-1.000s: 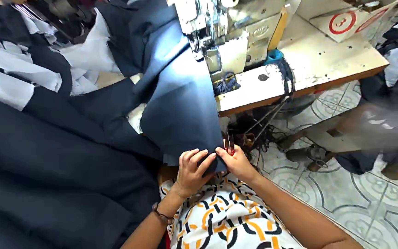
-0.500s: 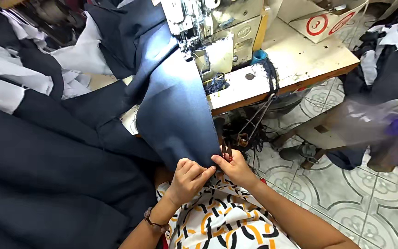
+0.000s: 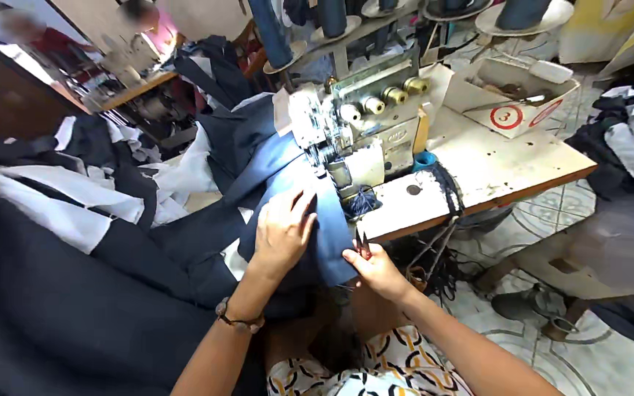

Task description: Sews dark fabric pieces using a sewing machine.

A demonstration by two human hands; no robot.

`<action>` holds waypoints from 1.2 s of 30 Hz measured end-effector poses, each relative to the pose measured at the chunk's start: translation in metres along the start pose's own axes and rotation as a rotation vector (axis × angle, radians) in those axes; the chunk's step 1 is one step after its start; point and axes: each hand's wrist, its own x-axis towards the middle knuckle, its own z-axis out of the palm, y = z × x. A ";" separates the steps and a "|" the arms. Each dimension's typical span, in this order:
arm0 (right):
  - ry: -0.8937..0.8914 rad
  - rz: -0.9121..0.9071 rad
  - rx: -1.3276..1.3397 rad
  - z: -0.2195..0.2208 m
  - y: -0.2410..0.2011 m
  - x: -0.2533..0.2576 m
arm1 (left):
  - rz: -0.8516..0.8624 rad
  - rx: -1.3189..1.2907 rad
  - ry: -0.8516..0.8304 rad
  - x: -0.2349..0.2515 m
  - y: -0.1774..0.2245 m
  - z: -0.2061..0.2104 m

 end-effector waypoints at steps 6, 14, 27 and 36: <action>-0.005 0.101 -0.024 0.002 -0.031 0.052 | 0.027 0.088 -0.042 0.004 0.019 0.001; 0.008 -0.009 0.060 0.010 -0.037 0.081 | -0.020 -0.217 -0.261 0.048 -0.043 -0.012; -0.192 -0.182 -0.843 -0.039 -0.077 0.035 | -0.409 0.152 -0.323 0.031 -0.018 -0.035; -0.195 -0.049 -1.469 0.034 -0.141 0.086 | -0.345 0.285 -0.185 -0.004 0.013 -0.056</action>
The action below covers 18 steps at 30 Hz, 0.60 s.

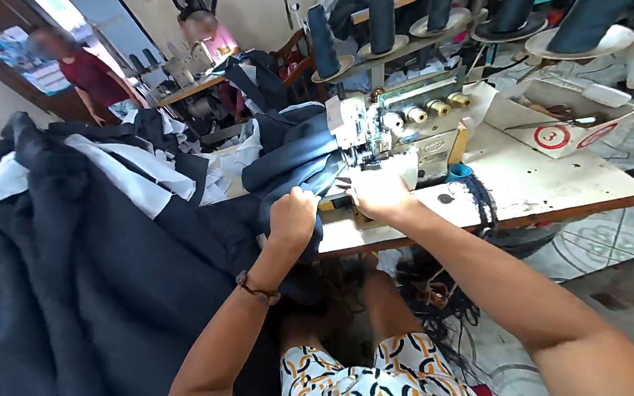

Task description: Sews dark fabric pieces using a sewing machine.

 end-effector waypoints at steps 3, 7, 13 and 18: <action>0.017 -0.033 0.016 -0.001 -0.014 0.012 | 0.062 -0.026 0.029 -0.002 0.000 0.004; 0.087 -0.102 0.097 0.006 -0.004 0.017 | 0.126 -0.088 0.063 -0.005 -0.011 0.014; 0.524 -0.303 0.294 0.056 0.063 -0.018 | 0.076 -0.157 -0.020 -0.011 -0.032 0.020; 0.715 -0.386 0.116 0.095 0.143 -0.018 | 0.528 -0.389 0.079 -0.007 0.034 0.065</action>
